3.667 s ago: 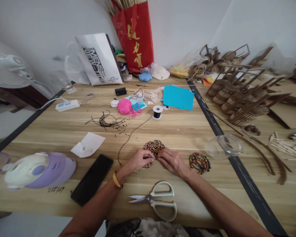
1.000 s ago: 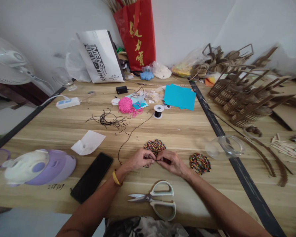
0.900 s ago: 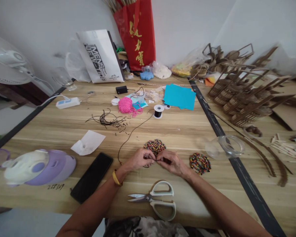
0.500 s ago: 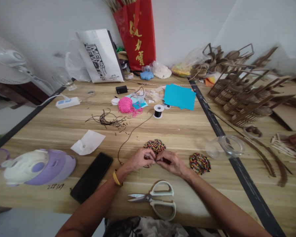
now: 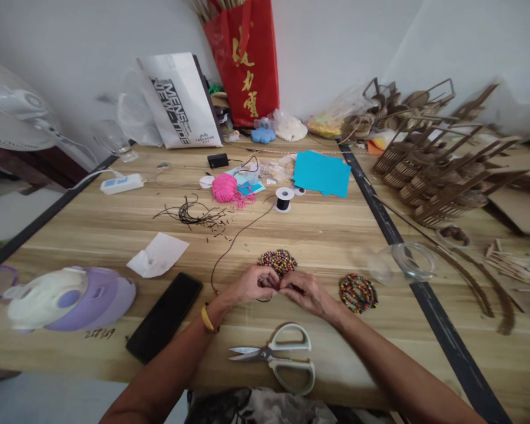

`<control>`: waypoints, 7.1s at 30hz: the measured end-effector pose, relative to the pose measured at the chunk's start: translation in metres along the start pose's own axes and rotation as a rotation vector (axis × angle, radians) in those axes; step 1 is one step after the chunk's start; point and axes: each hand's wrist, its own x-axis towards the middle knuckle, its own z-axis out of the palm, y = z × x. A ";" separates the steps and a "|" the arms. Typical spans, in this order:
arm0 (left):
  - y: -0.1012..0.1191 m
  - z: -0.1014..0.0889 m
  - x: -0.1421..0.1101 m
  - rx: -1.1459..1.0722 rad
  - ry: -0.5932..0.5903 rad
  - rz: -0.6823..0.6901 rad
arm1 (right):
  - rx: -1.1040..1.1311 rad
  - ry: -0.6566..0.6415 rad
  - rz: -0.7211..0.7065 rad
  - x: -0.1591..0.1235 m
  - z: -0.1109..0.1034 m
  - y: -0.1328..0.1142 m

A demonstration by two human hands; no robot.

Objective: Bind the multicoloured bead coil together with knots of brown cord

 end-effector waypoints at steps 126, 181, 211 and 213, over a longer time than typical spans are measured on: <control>-0.006 -0.011 0.000 0.178 0.050 -0.001 | -0.007 0.057 0.052 0.002 0.004 -0.003; -0.013 -0.008 0.002 0.296 0.063 0.012 | 0.008 0.048 0.027 0.000 0.005 0.004; 0.002 -0.012 -0.003 -0.054 0.081 -0.041 | -0.034 0.017 -0.020 -0.001 0.000 -0.002; 0.001 -0.010 -0.003 -0.100 0.049 -0.057 | -0.039 0.032 -0.024 -0.002 0.001 -0.001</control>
